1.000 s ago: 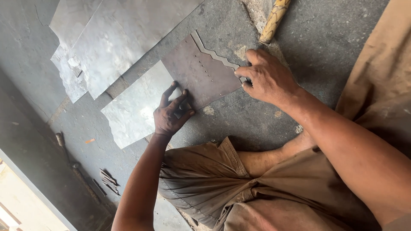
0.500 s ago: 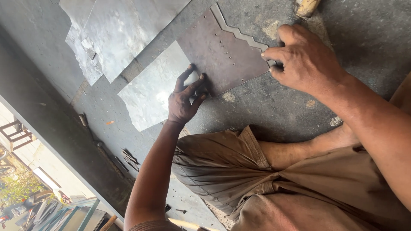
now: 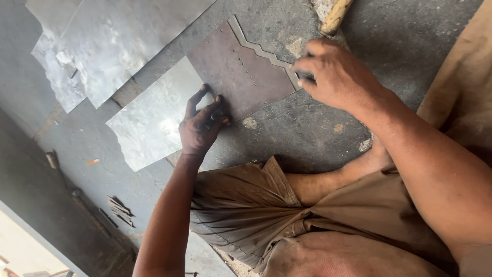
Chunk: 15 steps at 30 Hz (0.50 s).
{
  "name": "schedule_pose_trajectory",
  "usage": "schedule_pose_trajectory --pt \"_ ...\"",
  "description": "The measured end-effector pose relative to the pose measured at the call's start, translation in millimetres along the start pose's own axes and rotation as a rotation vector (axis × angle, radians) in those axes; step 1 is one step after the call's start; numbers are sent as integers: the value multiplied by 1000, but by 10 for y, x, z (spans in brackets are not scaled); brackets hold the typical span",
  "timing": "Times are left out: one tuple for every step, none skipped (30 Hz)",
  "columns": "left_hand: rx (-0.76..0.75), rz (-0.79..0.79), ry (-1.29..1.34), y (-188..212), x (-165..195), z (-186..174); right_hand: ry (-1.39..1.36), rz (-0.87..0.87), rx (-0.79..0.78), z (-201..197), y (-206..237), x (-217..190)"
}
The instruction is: The person sits on the floor and uses a hammer and a chisel to cut and shape rectangular metal sheets. They repeatedly position the chisel along the edges of the sheets and strike it with the hammer to create cuts and notches. The person occasionally adjusts the position of the sheets and inspects the cut edges.
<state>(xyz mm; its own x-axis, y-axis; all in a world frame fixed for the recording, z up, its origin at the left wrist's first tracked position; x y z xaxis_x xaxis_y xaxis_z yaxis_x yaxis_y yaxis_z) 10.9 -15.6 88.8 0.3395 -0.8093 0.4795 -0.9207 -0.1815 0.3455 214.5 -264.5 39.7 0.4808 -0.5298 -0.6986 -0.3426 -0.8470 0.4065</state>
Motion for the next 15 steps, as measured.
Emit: schedule_pose_trajectory --pt "9 17 1 1 5 1 61 21 152 -132 41 44" --pt "1 6 -8 -3 -5 6 124 40 304 -274 94 98" --pt "-4 -6 -18 -6 -11 9 188 56 457 -419 150 151" --pt "-7 -17 -33 -9 -14 7 272 135 490 -523 173 234" --pt "5 -1 -62 -10 1 -7 357 209 528 -656 204 316" --pt "23 12 -91 -7 20 -27 384 233 558 -746 227 343" --pt "48 24 -118 0 43 -56 411 258 587 -842 248 352" --pt "43 15 -112 9 56 -77 381 231 606 -902 261 319" --pt "50 5 -106 21 70 -112 357 193 627 -987 244 268" --pt "56 -7 -96 48 90 -149 311 237 593 -1032 217 241" --pt "35 -35 -89 65 101 -174 270 282 560 -1067 193 207" --pt "16 -60 -77 79 115 -204 234 328 529 -1092 172 174" --pt "-8 -85 -62 105 132 -225 201 346 528 -1093 173 125" --pt "-36 -122 -108 131 152 -241 168 364 527 -1080 181 84" --pt "-64 -160 -153 147 167 -262 185 314 555 -1072 196 12"
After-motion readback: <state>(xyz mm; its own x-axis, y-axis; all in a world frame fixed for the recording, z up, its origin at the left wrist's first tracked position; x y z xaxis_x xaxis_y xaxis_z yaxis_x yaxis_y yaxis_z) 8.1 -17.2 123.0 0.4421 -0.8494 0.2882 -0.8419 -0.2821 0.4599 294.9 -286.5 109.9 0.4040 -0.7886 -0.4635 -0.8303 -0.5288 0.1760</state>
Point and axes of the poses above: each hand's wrist, its own y-axis away from the middle knuckle, its own z-axis out of the palm, x = y × z, the point moved 5 cm from there along -y, towards the middle knuckle, and after that the axes turned 12 degrees about -x, right-handed, at the moved point
